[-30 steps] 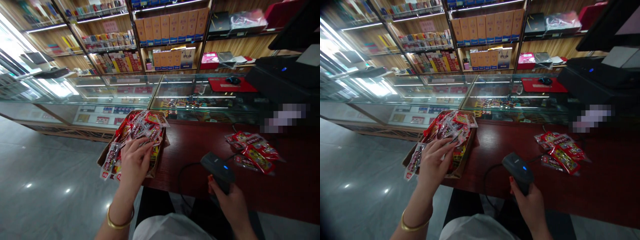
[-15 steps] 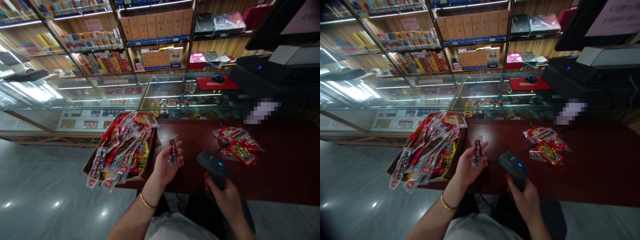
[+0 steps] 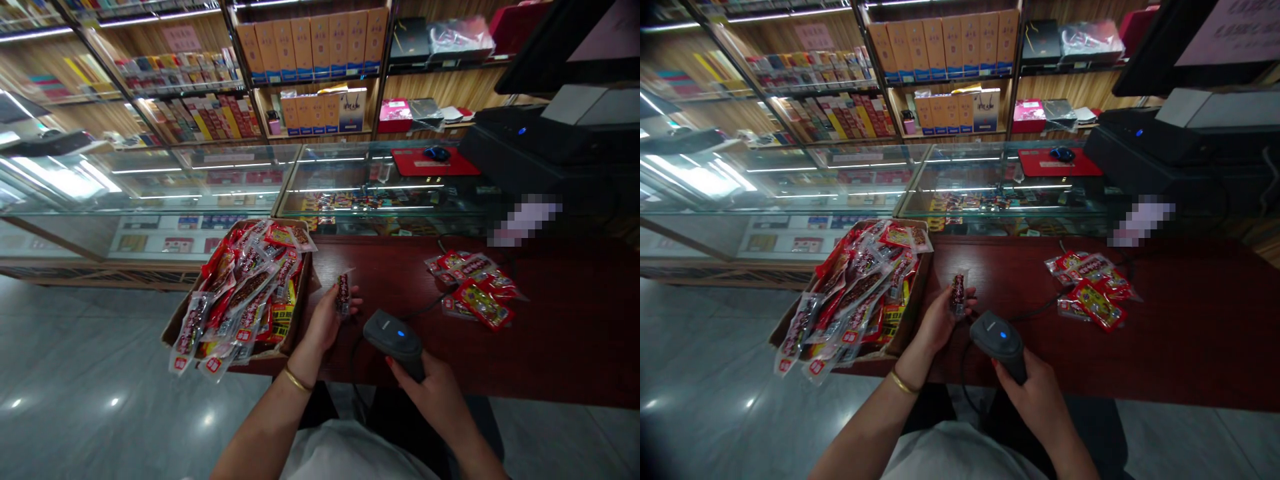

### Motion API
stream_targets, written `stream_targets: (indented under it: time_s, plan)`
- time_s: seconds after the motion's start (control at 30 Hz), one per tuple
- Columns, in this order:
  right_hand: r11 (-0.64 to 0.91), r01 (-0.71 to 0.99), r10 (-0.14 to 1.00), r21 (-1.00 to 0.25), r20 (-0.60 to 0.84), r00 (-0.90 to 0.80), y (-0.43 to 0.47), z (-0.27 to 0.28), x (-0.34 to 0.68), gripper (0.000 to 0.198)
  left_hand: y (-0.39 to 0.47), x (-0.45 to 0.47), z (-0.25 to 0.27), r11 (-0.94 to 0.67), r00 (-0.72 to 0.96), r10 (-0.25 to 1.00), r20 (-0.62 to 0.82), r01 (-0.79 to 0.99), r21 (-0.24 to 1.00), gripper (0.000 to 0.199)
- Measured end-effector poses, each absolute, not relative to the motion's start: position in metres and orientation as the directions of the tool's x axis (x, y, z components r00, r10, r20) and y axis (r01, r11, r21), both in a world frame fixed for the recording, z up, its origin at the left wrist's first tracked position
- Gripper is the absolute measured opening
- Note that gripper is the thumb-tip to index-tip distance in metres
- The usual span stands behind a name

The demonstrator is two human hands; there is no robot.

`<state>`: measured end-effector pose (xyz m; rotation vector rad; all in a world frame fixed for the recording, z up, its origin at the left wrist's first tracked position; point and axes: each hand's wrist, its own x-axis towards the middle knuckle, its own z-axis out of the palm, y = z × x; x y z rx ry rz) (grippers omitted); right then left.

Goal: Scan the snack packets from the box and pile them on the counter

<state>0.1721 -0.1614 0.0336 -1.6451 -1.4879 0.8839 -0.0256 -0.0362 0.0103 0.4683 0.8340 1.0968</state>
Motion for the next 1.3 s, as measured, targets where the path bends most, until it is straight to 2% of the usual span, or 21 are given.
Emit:
stream_targets:
  time_s: [0.1,0.23,0.57,0.87,0.97,1.13,1.3]
  plan:
    - [-0.031,0.515,0.999,-0.857,-0.010,0.044,-0.160,0.036,0.174,0.028,-0.034,-0.030,0.007,0.464,0.296,0.886,-0.358,-0.590,0.661,0.040]
    - [-0.024,0.577,1.000,-0.817,-0.018,0.017,-0.159,0.037,0.180,0.029,-0.031,-0.034,0.005,0.525,0.370,0.849,-0.377,-0.511,0.681,0.039]
    - [-0.038,0.633,0.999,-0.773,-0.031,0.022,-0.158,0.035,0.186,0.030,-0.021,-0.028,0.001,0.600,0.377,0.799,-0.469,-0.444,0.665,0.028]
    - [-0.046,0.593,0.998,-0.804,-0.006,0.069,-0.155,0.033,0.184,0.030,-0.022,-0.034,0.007,0.580,0.384,0.815,-0.435,-0.531,0.618,0.035]
    - [-0.050,0.552,0.993,-0.832,0.020,0.120,-0.157,0.036,0.185,0.027,-0.023,-0.032,0.009,0.545,0.353,0.838,-0.416,-0.510,0.665,0.035]
    - [-0.131,0.477,0.953,-0.869,0.022,0.303,-0.166,0.040,0.195,0.028,-0.013,-0.003,0.021,0.470,0.316,0.872,-0.374,-0.326,0.820,0.037]
    - [-0.216,0.371,0.898,-0.903,-0.035,0.438,-0.179,0.043,0.209,0.033,0.018,0.076,0.038,0.461,0.404,0.841,-0.360,-0.188,0.867,0.032]
